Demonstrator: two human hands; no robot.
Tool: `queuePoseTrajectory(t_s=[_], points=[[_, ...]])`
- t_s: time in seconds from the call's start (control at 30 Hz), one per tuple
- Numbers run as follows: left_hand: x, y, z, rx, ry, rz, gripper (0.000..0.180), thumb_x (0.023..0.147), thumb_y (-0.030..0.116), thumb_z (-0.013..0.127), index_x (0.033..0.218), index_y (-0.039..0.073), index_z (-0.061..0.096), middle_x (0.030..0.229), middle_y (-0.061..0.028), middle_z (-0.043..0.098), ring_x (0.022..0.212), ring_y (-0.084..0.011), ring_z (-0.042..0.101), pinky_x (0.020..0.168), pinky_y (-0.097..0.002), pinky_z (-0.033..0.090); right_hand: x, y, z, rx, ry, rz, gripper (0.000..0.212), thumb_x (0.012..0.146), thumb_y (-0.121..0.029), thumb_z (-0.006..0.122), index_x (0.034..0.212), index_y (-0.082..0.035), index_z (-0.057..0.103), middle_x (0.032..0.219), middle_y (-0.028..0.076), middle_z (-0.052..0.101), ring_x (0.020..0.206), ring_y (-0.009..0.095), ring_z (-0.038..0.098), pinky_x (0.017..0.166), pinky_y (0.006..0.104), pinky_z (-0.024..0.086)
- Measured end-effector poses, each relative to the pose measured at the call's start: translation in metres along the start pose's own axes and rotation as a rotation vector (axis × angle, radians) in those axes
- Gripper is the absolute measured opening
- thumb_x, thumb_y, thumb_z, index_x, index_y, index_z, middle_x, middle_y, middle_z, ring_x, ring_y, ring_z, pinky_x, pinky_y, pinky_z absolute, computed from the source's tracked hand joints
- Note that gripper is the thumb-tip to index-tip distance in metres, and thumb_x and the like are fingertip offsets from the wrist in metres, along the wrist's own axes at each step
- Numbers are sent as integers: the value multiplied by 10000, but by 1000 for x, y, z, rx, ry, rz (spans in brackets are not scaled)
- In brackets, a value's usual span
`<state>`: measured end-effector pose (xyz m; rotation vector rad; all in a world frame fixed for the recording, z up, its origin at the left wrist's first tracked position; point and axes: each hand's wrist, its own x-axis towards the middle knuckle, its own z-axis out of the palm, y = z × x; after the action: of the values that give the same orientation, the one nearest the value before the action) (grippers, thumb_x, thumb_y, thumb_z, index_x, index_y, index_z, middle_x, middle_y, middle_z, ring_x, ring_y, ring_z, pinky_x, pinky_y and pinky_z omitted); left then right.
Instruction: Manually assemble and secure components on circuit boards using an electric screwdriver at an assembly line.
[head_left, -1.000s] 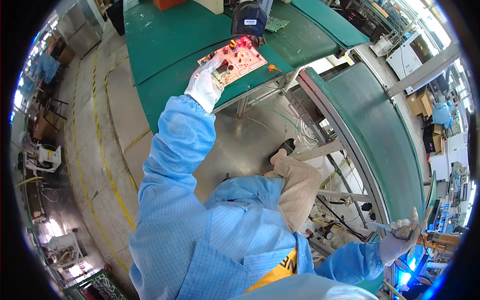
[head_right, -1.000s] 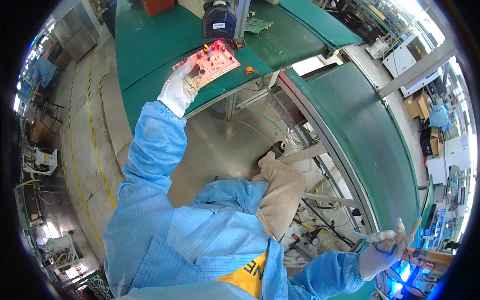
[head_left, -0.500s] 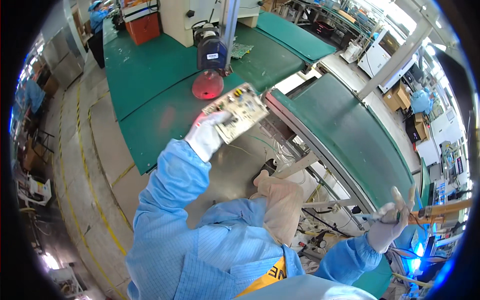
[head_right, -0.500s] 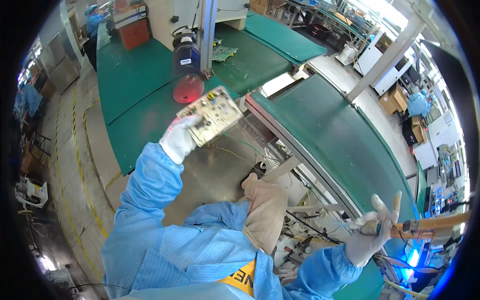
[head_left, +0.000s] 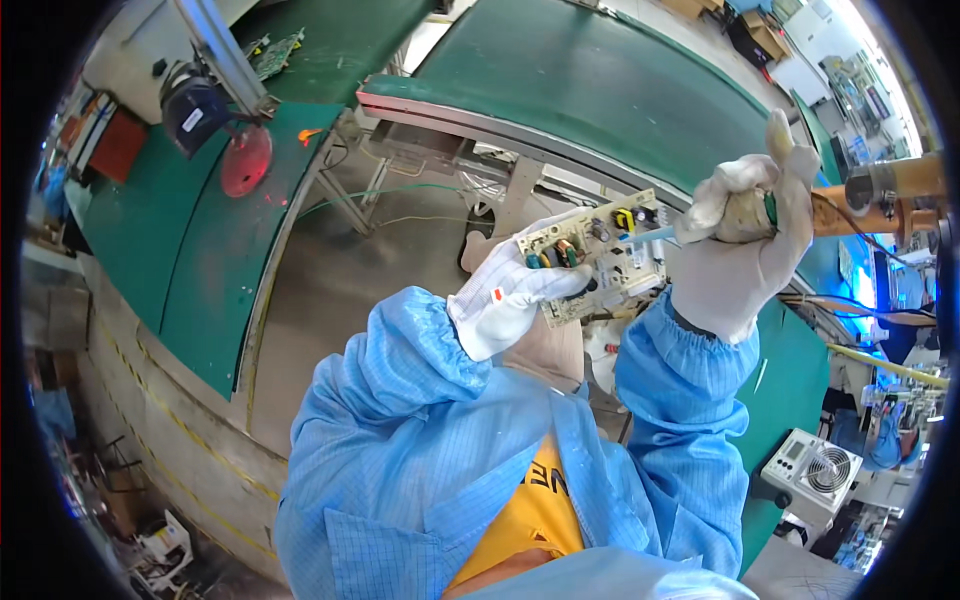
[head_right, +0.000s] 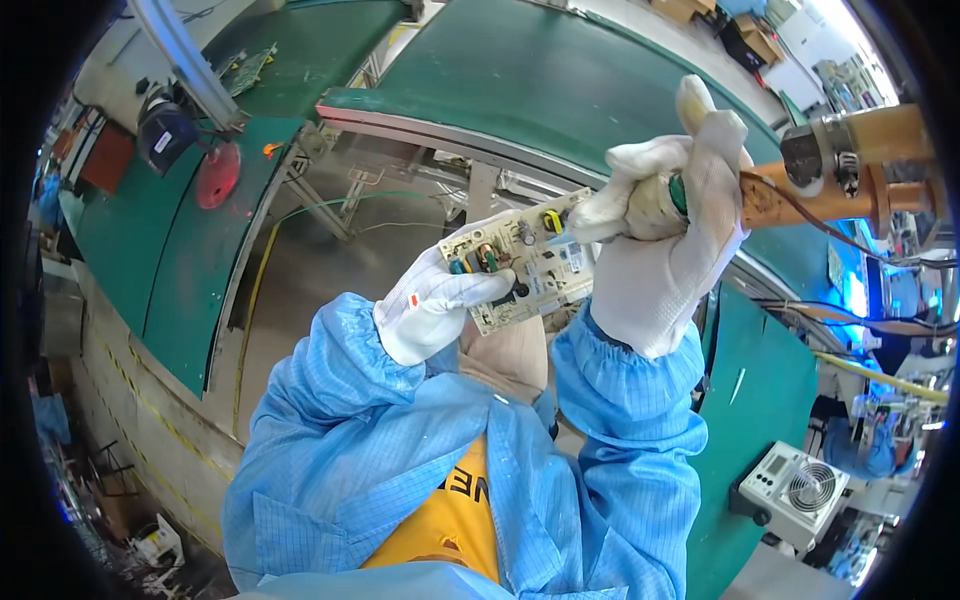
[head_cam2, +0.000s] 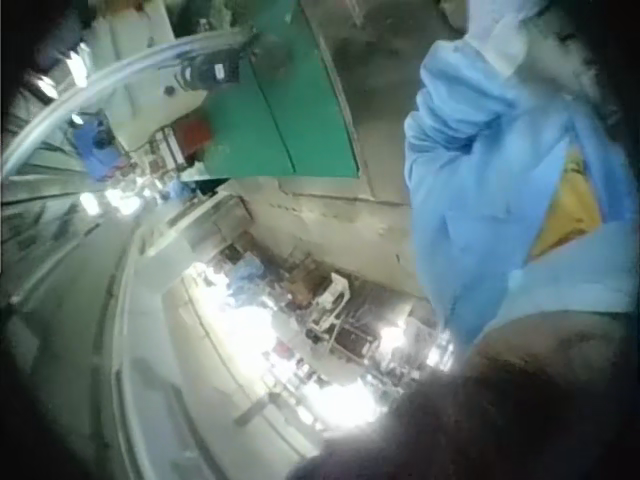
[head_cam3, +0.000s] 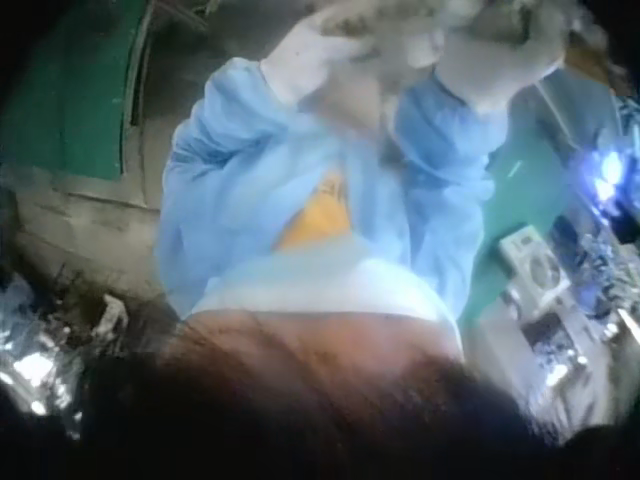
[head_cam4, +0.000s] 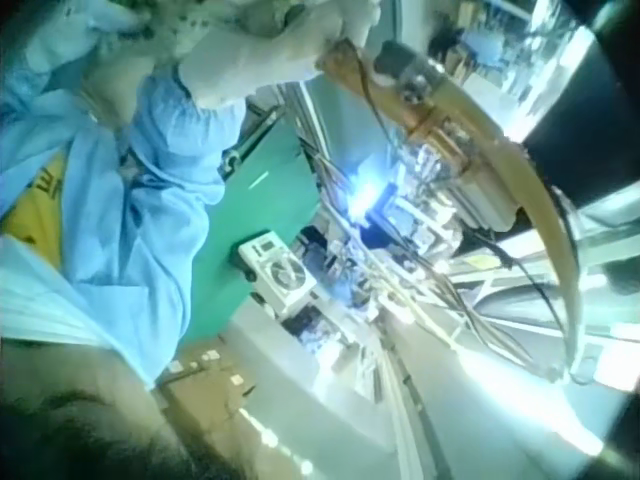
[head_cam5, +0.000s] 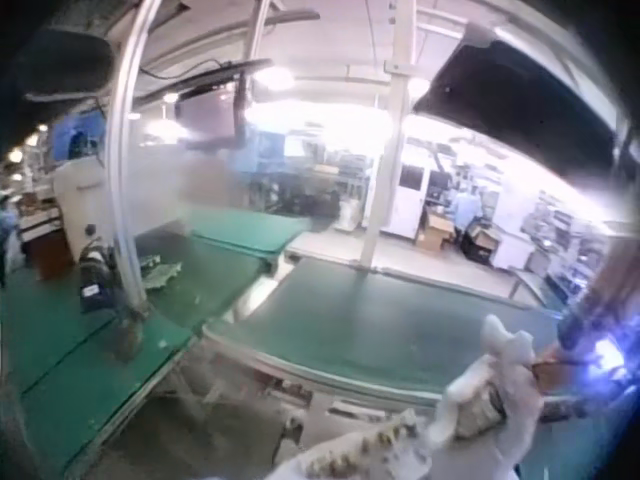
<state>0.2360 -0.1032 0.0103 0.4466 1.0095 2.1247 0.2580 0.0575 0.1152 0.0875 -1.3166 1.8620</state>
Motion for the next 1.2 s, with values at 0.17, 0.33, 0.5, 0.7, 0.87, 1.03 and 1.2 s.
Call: queuePoseTrajectory(t_s=[0.17, 0.33, 0.5, 0.7, 0.87, 1.03, 1.2], points=[[0, -18, 12, 44, -30, -45, 617, 843, 144, 692, 1369, -2, 406, 1222, -104, 567, 1121, -162, 538, 962, -296, 448, -4, -1, -13, -34, -5, -24, 441, 1000, -328, 433, 1161, 64, 557, 727, 102, 613, 481, 115, 539, 418, 220, 454], [0, -20, 19, 44, -45, -24, 628, 852, 189, 695, 1376, 10, 400, 1199, -109, 574, 1107, -170, 547, 949, -304, 461, -4, -5, -22, 18, -58, 38, 353, 910, -284, 500, 1084, -18, 651, 746, 64, 609, 467, 168, 528, 373, 245, 405], [0, -18, 20, 47, -30, -53, 619, 852, 190, 693, 1370, 9, 408, 1179, -107, 585, 1100, -164, 549, 938, -302, 467, -2, 2, -25, -77, -31, -42, 343, 915, -277, 481, 1069, -27, 658, 736, 72, 603, 436, 167, 503, 370, 240, 381], [-1, -18, 20, -51, -11, -105, 632, 820, 122, 707, 1369, 20, 410, 1198, -115, 575, 1112, -200, 556, 958, -334, 467, -3, 9, -25, -217, -2, -203, 395, 934, -304, 448, 1065, 11, 646, 737, 85, 598, 427, 152, 483, 383, 241, 375], [-2, -25, 12, -32, -10, -89, 649, 790, 73, 722, 1362, 26, 418, 1259, -128, 548, 1148, -241, 556, 992, -368, 455, 5, 8, -29, -112, -6, -254, 448, 951, -360, 483, 1003, 50, 656, 733, 122, 611, 474, 149, 553, 356, 235, 419], [-6, -12, 13, -30, 17, -93, 575, 870, 178, 671, 1351, -7, 418, 1181, -77, 582, 1073, -137, 554, 933, -283, 463, 6, 7, -39, -16, 17, -184, 417, 946, -339, 499, 995, 42, 662, 748, 127, 626, 530, 153, 590, 360, 239, 445], [-14, 2, 15, -69, 11, -168, 538, 866, 136, 664, 1337, 4, 440, 1189, -77, 586, 1072, -153, 567, 940, -284, 455, 1, 10, -31, -62, 102, -223, 354, 939, -291, 492, 1020, 10, 660, 759, 119, 630, 519, 158, 577, 398, 242, 463]])
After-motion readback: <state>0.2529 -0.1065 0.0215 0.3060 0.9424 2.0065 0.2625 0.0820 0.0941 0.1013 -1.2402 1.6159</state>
